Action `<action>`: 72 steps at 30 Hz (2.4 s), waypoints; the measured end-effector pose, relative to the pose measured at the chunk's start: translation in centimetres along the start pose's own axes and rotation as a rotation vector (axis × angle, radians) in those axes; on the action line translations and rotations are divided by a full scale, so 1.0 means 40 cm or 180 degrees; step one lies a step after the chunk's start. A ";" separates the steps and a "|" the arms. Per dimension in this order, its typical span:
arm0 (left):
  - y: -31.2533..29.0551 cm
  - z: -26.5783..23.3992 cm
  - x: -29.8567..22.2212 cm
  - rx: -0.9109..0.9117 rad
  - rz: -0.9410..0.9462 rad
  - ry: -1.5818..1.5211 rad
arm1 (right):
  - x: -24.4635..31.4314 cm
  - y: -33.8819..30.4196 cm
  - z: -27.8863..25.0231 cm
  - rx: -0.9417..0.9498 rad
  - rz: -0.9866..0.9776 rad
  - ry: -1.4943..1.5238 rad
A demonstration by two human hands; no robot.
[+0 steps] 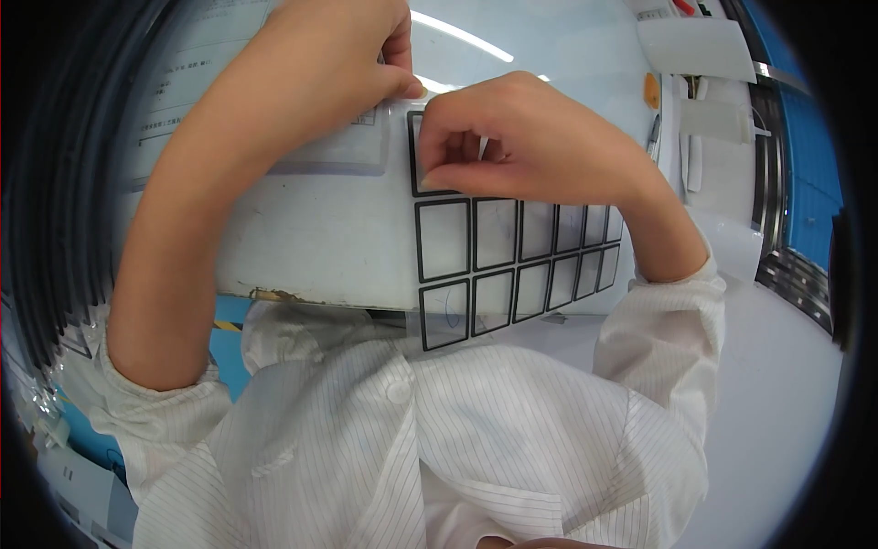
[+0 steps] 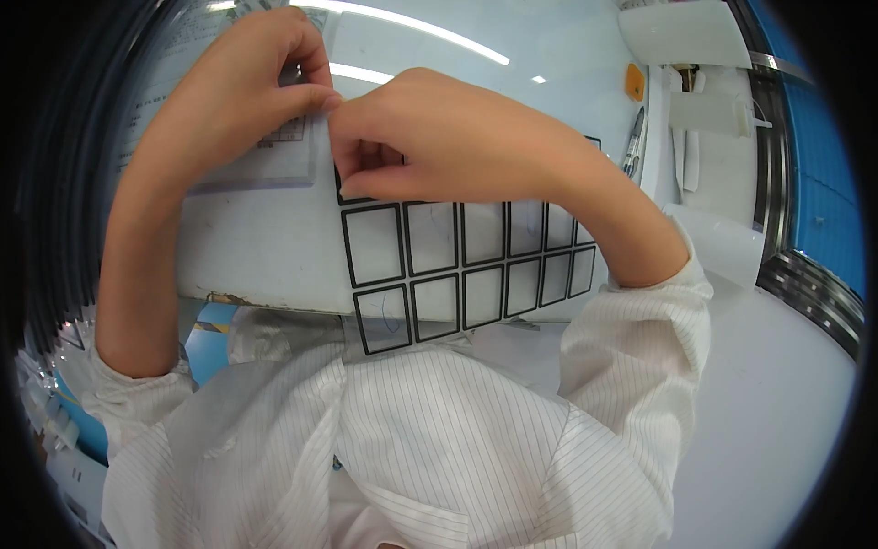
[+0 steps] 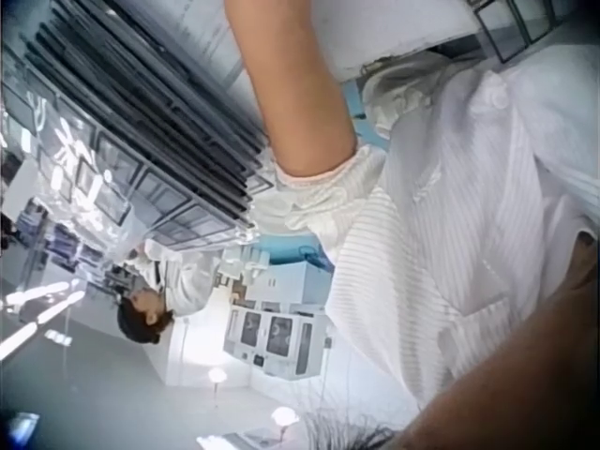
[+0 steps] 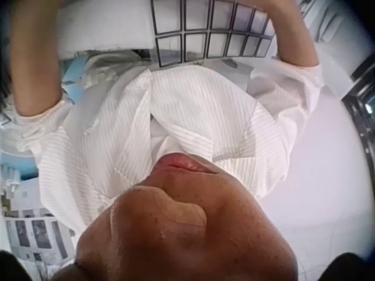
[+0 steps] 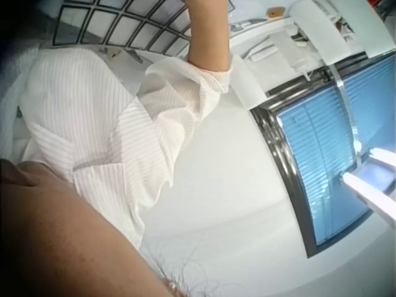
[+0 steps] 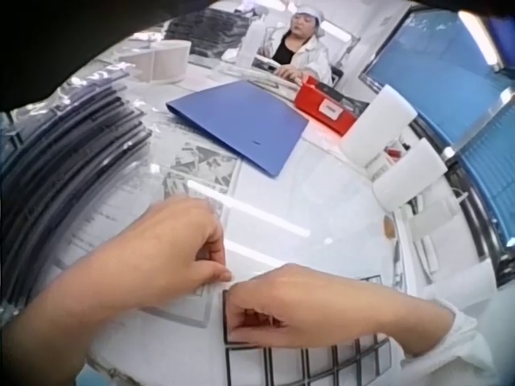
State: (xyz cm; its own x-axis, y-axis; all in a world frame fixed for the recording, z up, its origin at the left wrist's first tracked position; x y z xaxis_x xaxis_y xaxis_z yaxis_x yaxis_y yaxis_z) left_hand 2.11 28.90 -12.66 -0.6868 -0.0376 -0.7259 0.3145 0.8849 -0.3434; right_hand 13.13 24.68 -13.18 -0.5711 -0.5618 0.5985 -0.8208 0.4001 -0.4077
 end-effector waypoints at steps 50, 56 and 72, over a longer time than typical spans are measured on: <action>-0.039 0.012 0.031 -0.0800 0.1563 -0.0149 | -0.031 -0.038 -0.007 -0.2080 0.0193 -0.0102; -0.041 0.009 0.028 -0.0805 0.1556 -0.0155 | -0.033 -0.034 -0.010 -0.2031 0.0173 -0.0122; -0.036 0.013 0.037 -0.0720 0.1380 -0.0275 | -0.045 -0.033 -0.008 -0.1969 0.0190 0.0274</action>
State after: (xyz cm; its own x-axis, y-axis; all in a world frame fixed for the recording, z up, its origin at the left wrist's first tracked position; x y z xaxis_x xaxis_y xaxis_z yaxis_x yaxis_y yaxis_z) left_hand 0.98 27.32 -13.54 -0.4644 0.3263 -0.8233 0.4025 0.9059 0.1319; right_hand 15.25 25.39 -13.50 -0.5919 -0.4755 0.6508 -0.6149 0.7885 0.0169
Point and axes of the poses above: each hand's wrist, its own y-axis towards the middle knuckle, its own z-axis out of the palm, x = y × z, the point moved 8 cm from there along y, towards the middle knuckle, and after that the axes turned 8 degrees about -y, right-handed, at the moved point
